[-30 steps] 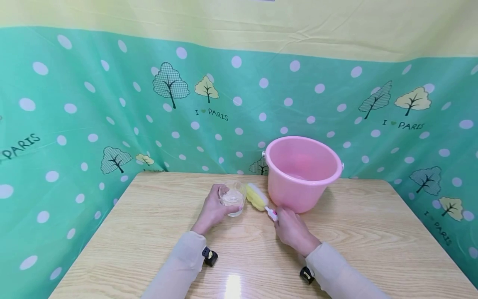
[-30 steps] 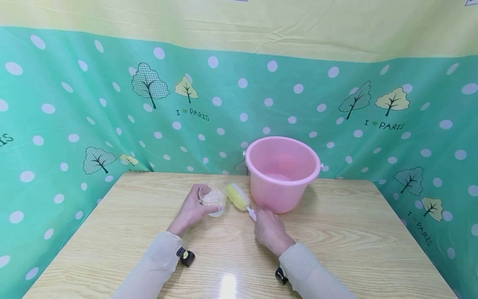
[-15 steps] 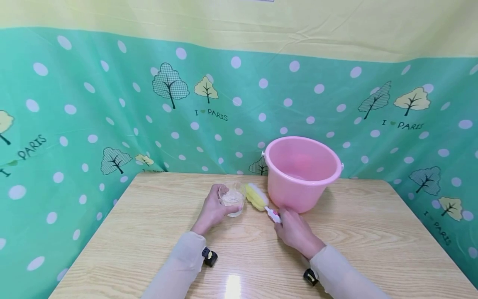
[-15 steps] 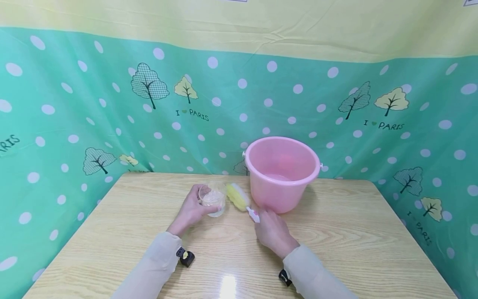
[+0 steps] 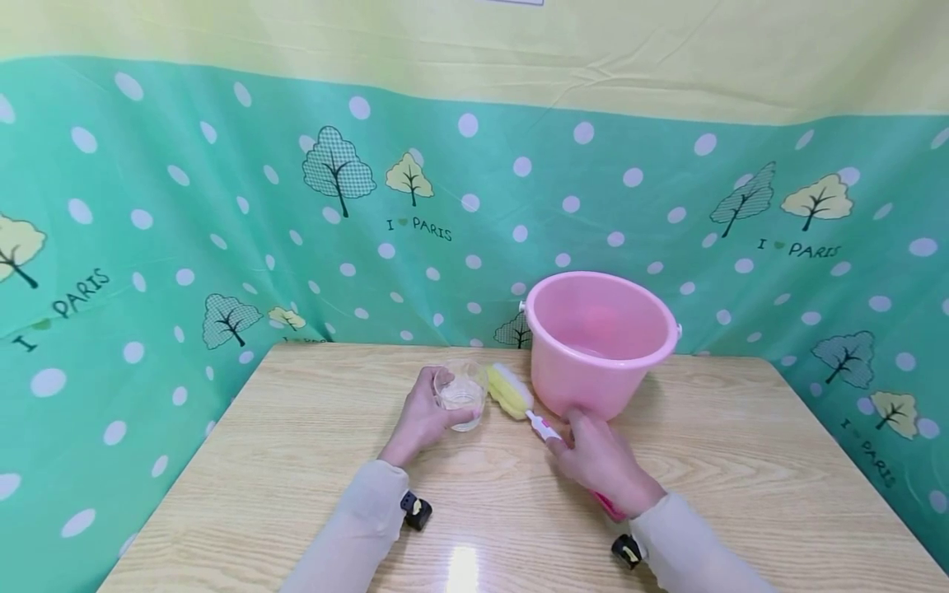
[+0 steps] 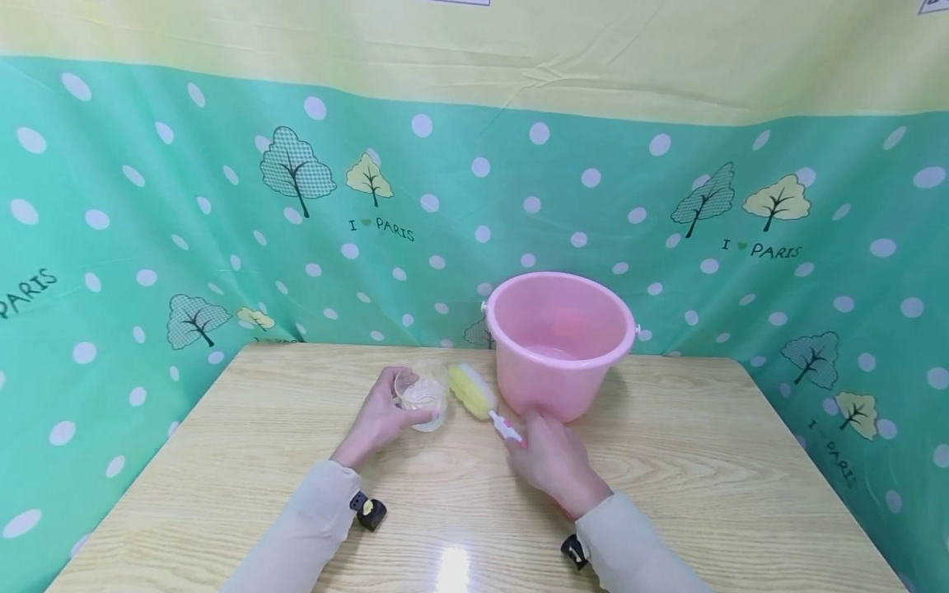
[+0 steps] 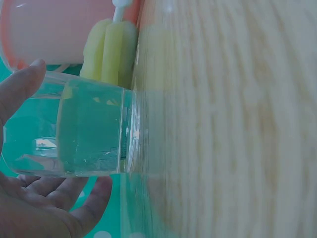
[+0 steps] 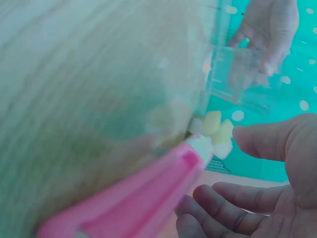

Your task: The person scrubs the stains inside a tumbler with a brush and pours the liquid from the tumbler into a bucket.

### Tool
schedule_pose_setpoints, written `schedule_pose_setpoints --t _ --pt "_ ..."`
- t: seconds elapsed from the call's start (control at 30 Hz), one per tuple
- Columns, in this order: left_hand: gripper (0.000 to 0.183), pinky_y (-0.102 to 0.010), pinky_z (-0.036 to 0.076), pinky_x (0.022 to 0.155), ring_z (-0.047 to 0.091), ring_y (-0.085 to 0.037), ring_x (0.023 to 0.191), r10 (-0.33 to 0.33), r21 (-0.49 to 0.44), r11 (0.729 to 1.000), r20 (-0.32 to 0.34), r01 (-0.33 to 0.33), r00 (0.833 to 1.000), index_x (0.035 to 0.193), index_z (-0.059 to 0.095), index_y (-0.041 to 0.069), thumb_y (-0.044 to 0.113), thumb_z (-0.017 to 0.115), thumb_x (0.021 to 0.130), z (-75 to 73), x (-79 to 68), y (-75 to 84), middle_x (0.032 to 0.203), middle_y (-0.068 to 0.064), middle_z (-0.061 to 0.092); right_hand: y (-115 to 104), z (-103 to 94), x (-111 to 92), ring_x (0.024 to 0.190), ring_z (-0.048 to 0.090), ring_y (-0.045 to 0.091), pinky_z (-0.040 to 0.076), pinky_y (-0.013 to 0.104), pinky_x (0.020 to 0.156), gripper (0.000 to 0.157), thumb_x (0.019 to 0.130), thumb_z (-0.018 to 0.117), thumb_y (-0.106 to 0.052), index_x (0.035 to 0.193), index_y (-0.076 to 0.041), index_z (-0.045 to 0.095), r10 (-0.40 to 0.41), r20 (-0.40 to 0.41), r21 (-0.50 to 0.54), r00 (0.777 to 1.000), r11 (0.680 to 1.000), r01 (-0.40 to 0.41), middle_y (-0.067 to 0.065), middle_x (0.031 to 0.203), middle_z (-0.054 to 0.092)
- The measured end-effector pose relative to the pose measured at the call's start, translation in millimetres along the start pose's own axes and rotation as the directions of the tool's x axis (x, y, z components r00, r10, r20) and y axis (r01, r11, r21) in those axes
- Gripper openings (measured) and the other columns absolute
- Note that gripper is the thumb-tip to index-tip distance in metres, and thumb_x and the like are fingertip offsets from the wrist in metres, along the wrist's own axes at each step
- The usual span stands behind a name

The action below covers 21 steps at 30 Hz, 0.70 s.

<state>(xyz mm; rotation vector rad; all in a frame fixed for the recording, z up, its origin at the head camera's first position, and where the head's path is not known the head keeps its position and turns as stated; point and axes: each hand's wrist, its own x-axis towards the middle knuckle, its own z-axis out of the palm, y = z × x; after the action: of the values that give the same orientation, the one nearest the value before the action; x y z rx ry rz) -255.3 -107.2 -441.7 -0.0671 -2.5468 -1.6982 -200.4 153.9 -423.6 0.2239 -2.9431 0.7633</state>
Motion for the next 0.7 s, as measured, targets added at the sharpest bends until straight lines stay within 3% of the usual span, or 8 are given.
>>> schedule_pose_setpoints --t 0.23,0.47,0.7 --pt "0.078 -0.046 0.036 0.104 0.05 -0.031 0.117 0.008 -0.002 1.0 0.001 -0.008 1.0 0.122 0.046 0.005 0.02 0.091 0.06 -0.2 0.1 -0.2 0.126 -0.016 0.054 1.8 -11.4 -0.7 0.056 0.044 0.015 0.039 0.029 0.05 0.025 0.082 0.071 -0.021 0.099 -0.006 0.062 -0.025 -0.027 0.02 0.999 0.999 0.026 0.0 0.071 0.051" --pt "0.078 -0.046 0.037 0.104 0.051 -0.031 0.116 0.012 -0.009 1.0 0.005 -0.012 1.0 0.122 0.046 0.005 0.019 0.091 0.06 -0.4 -0.3 0.2 0.126 -0.017 0.054 4.0 -19.7 -3.5 0.054 0.04 0.016 0.036 0.029 0.049 0.01 0.083 0.066 -0.015 0.089 -0.01 0.06 -0.02 -0.032 0.06 0.999 0.998 0.022 0.001 0.066 0.047" --pt "0.077 -0.046 0.036 0.104 0.05 -0.031 0.117 0.01 -0.013 1.0 0.004 -0.01 1.0 0.122 0.046 0.005 0.02 0.091 0.061 -0.3 -0.5 0.7 0.127 -0.016 0.054 6.4 -23.9 -6.3 0.057 0.044 0.015 0.041 0.03 0.054 0.012 0.084 0.067 -0.017 0.091 -0.01 0.062 -0.026 -0.067 0.067 0.997 0.997 0.03 0.001 0.07 0.052"
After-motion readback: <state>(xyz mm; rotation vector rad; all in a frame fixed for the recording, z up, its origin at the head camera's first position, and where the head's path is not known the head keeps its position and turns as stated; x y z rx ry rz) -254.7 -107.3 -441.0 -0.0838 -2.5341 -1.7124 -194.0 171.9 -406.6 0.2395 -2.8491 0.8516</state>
